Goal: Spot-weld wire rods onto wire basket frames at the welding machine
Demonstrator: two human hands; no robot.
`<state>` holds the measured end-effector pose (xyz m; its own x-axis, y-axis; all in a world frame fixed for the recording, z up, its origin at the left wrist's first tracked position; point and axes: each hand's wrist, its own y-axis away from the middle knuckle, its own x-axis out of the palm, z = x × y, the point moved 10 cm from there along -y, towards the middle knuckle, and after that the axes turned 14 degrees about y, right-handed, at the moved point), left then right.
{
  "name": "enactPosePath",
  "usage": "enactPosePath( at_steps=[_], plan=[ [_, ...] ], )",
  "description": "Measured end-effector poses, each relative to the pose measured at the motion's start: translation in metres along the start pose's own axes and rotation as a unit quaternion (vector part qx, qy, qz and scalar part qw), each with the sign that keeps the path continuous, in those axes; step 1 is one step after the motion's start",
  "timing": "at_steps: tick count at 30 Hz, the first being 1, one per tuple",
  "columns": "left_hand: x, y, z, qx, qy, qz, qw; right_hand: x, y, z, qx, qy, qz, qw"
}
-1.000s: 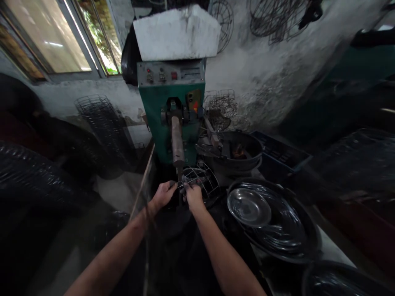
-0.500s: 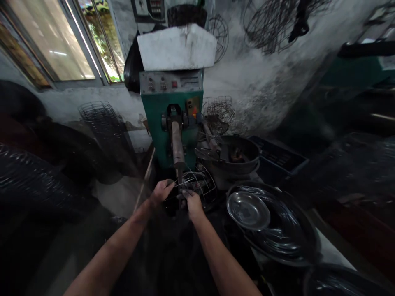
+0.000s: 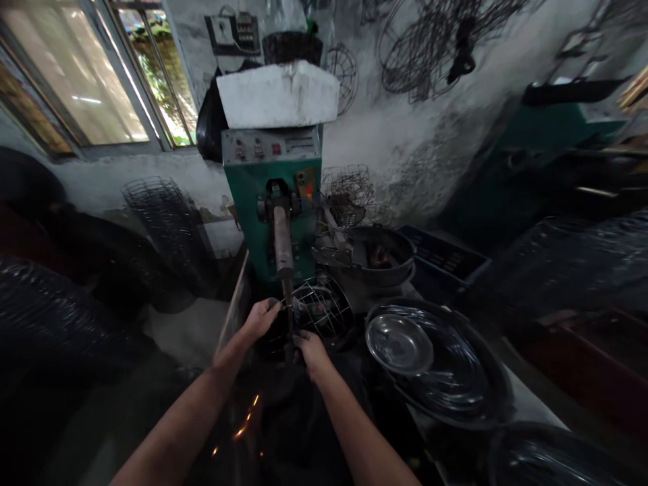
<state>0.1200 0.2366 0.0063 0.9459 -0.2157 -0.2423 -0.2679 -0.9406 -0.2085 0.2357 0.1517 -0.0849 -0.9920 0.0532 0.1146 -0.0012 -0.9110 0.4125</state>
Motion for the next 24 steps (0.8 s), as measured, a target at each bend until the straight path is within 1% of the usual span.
enactPosePath(
  at_steps=[3, 5, 7, 9, 12, 14, 16, 18, 20, 21, 22, 24],
  plan=[
    [-0.001, 0.011, -0.008, 0.034, 0.0, -0.038, 0.999, 0.002, 0.016, -0.004, 0.006, -0.028, 0.039, 0.999],
    [-0.005, 0.019, -0.008, 0.046, 0.0, -0.079, 0.996, 0.002, 0.028, -0.007, 0.009, -0.045, 0.062, 0.997],
    [-0.008, 0.026, -0.001, 0.041, 0.007, -0.117, 0.992, -0.003, 0.037, -0.011, 0.017, -0.046, 0.069, 0.996],
    [-0.007, 0.032, 0.008, 0.029, 0.019, -0.141, 0.989, -0.01, 0.044, -0.013, 0.018, -0.038, 0.059, 0.997],
    [0.005, 0.038, 0.016, 0.015, 0.035, -0.151, 0.988, -0.02, 0.05, -0.012, 0.006, -0.034, 0.044, 0.998],
    [0.021, 0.041, 0.009, 0.01, 0.038, -0.128, 0.991, -0.022, 0.056, -0.011, 0.003, -0.048, 0.05, 0.998],
    [0.042, 0.044, -0.011, 0.02, 0.039, -0.075, 0.996, -0.028, 0.064, -0.011, 0.005, -0.057, 0.054, 0.997],
    [0.057, 0.048, -0.043, 0.041, 0.051, -0.029, 0.997, -0.041, 0.071, -0.015, 0.018, -0.051, 0.034, 0.998],
    [0.058, 0.051, -0.077, 0.046, 0.083, -0.025, 0.995, -0.064, 0.077, -0.017, 0.021, -0.046, -0.012, 0.999],
    [0.055, 0.051, -0.092, 0.034, 0.117, -0.032, 0.992, -0.078, 0.079, -0.015, 0.011, -0.05, -0.04, 0.998],
    [0.051, 0.051, -0.104, 0.017, 0.168, -0.041, 0.985, -0.092, 0.082, -0.011, -0.006, -0.058, -0.068, 0.996],
    [0.056, 0.049, -0.121, -0.035, 0.289, -0.011, 0.957, -0.118, 0.089, 0.0, -0.051, -0.078, -0.105, 0.99]
  ],
)
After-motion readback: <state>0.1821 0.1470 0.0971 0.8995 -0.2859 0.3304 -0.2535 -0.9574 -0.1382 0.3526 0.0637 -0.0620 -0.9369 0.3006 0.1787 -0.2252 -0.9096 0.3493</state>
